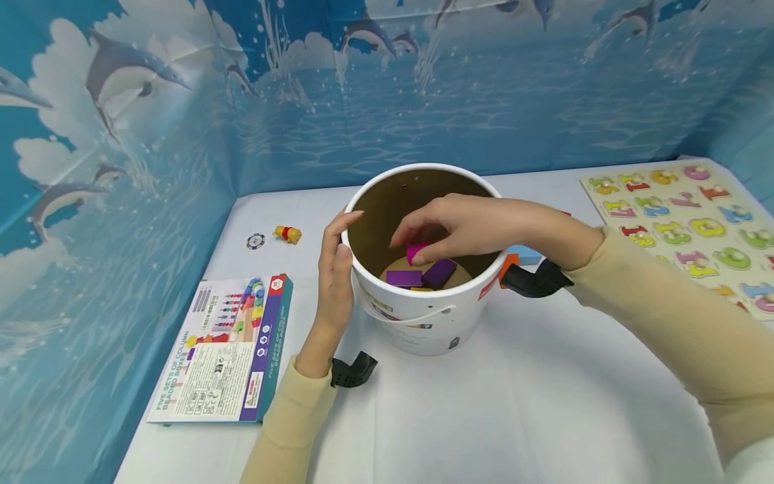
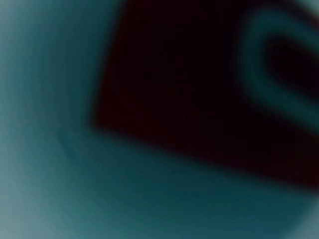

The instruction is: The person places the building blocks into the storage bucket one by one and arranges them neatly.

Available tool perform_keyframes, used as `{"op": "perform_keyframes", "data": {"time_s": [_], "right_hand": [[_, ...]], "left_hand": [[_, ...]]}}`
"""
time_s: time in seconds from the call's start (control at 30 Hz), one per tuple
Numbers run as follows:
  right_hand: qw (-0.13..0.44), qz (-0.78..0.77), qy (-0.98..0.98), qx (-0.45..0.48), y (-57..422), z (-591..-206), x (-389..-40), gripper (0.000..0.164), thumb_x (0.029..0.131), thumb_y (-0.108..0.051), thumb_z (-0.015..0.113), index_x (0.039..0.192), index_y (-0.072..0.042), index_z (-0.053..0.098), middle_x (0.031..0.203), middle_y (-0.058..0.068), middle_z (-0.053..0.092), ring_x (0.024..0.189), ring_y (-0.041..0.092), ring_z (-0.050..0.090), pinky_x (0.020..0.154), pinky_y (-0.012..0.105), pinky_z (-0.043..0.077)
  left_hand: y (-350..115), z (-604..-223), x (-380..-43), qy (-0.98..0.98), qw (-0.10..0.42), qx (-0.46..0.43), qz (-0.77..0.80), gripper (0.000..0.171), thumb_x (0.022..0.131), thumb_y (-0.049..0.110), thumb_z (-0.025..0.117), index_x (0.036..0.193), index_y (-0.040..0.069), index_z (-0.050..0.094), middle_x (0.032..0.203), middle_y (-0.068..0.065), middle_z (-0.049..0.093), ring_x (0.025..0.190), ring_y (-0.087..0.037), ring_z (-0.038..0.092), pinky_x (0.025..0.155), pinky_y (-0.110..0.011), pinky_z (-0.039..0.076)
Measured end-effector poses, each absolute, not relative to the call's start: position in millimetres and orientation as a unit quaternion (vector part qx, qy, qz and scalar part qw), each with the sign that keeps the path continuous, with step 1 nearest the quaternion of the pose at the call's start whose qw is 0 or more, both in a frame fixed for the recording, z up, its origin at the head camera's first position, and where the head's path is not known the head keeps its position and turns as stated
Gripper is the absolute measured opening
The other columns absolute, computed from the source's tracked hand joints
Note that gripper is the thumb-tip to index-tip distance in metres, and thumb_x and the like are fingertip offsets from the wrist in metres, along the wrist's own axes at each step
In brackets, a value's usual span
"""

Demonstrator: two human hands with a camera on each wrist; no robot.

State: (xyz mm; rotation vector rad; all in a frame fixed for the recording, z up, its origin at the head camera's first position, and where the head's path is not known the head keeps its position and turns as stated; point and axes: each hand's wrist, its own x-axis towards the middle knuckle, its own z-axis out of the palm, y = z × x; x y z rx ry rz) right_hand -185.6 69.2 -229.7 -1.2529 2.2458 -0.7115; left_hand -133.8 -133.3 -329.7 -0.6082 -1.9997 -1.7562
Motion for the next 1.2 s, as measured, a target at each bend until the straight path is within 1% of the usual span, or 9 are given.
{"op": "perform_keyframes", "data": {"time_s": [0.17, 0.33, 0.47, 0.6, 0.8, 0.93, 1.03, 1.1, 1.2], "right_hand": [[0.22, -0.22, 0.819, -0.482, 68.5, -231.2, -182.6, 0.032, 0.085, -0.024, 0.06, 0.116, -0.019, 0.056, 0.107, -0.009, 0.058, 0.095, 0.006, 0.055, 0.083, 0.029, 0.045], [0.089, -0.279, 0.818, -0.495, 73.9, -234.2, -175.4, 0.03, 0.086, -0.024, 0.058, 0.115, -0.019, 0.058, 0.11, -0.01, 0.058, 0.103, 0.007, 0.053, 0.085, 0.029, 0.045], [-0.019, -0.375, 0.794, -0.477, 84.1, -236.6, -163.7, 0.027, 0.086, -0.014, 0.059, 0.113, -0.014, 0.059, 0.11, -0.007, 0.059, 0.103, 0.008, 0.052, 0.083, 0.029, 0.046], [-0.08, -0.449, 0.775, -0.437, 108.5, -239.8, -144.3, 0.034, 0.083, 0.001, 0.058, 0.116, -0.008, 0.058, 0.117, 0.0, 0.057, 0.108, 0.014, 0.05, 0.084, 0.024, 0.043], [-0.095, -0.581, 0.755, -0.288, 157.7, -265.5, -126.9, 0.034, 0.085, 0.008, 0.049, 0.119, 0.004, 0.052, 0.12, 0.014, 0.052, 0.11, 0.021, 0.048, 0.087, 0.019, 0.041], [-0.061, -0.555, 0.801, -0.217, 176.2, -305.3, -133.8, 0.034, 0.087, 0.0, 0.051, 0.122, -0.001, 0.05, 0.121, 0.01, 0.051, 0.11, 0.013, 0.048, 0.084, 0.012, 0.041], [-0.014, -0.5, 0.844, -0.195, 183.4, -338.0, -140.5, 0.04, 0.087, -0.007, 0.055, 0.126, -0.006, 0.047, 0.123, 0.008, 0.049, 0.112, 0.014, 0.046, 0.08, 0.008, 0.04], [0.016, -0.47, 0.863, -0.184, 185.2, -355.9, -144.6, 0.043, 0.086, -0.011, 0.057, 0.127, -0.007, 0.045, 0.125, 0.008, 0.048, 0.112, 0.018, 0.046, 0.081, 0.011, 0.041], [0.046, -0.457, 0.87, -0.178, 184.7, -376.0, -149.2, 0.045, 0.087, -0.014, 0.056, 0.129, -0.007, 0.042, 0.126, 0.01, 0.047, 0.115, 0.025, 0.044, 0.085, 0.025, 0.044]], "left_hand": [[-132.5, -329.2, -134.1, -0.716, 0.208, -0.22, -0.629, 0.066, 0.088, 0.057, 0.029, 0.127, 0.004, 0.037, 0.137, -0.004, 0.035, 0.131, -0.016, 0.02, 0.103, -0.043, 0.018], [-133.3, -329.5, -133.9, -0.711, 0.209, -0.228, -0.631, 0.066, 0.089, 0.056, 0.029, 0.127, 0.003, 0.037, 0.137, -0.003, 0.034, 0.13, -0.019, 0.021, 0.103, -0.043, 0.019], [-133.8, -330.8, -133.4, -0.71, 0.207, -0.226, -0.634, 0.065, 0.089, 0.056, 0.03, 0.128, 0.003, 0.036, 0.137, -0.003, 0.034, 0.13, -0.018, 0.021, 0.103, -0.043, 0.02], [-134.0, -331.3, -133.4, -0.708, 0.21, -0.225, -0.636, 0.066, 0.089, 0.056, 0.03, 0.127, 0.003, 0.037, 0.137, -0.005, 0.034, 0.13, -0.018, 0.021, 0.103, -0.044, 0.019], [-133.5, -328.9, -134.9, -0.713, 0.21, -0.223, -0.63, 0.066, 0.088, 0.057, 0.03, 0.128, 0.004, 0.037, 0.137, -0.004, 0.034, 0.131, -0.017, 0.019, 0.104, -0.044, 0.017], [-133.8, -329.5, -134.5, -0.713, 0.211, -0.22, -0.631, 0.067, 0.088, 0.057, 0.03, 0.127, 0.003, 0.037, 0.137, -0.005, 0.034, 0.131, -0.017, 0.02, 0.103, -0.044, 0.017], [-133.7, -329.9, -134.3, -0.713, 0.206, -0.22, -0.634, 0.068, 0.088, 0.058, 0.03, 0.127, 0.003, 0.037, 0.137, -0.005, 0.034, 0.131, -0.017, 0.02, 0.104, -0.044, 0.017], [-133.6, -329.9, -134.5, -0.713, 0.205, -0.219, -0.634, 0.068, 0.088, 0.058, 0.03, 0.128, 0.003, 0.037, 0.137, -0.005, 0.034, 0.131, -0.017, 0.019, 0.104, -0.043, 0.016], [-132.8, -329.7, -134.3, -0.714, 0.205, -0.217, -0.633, 0.069, 0.087, 0.059, 0.03, 0.128, 0.003, 0.037, 0.136, -0.006, 0.035, 0.131, -0.016, 0.019, 0.104, -0.043, 0.016]]}}
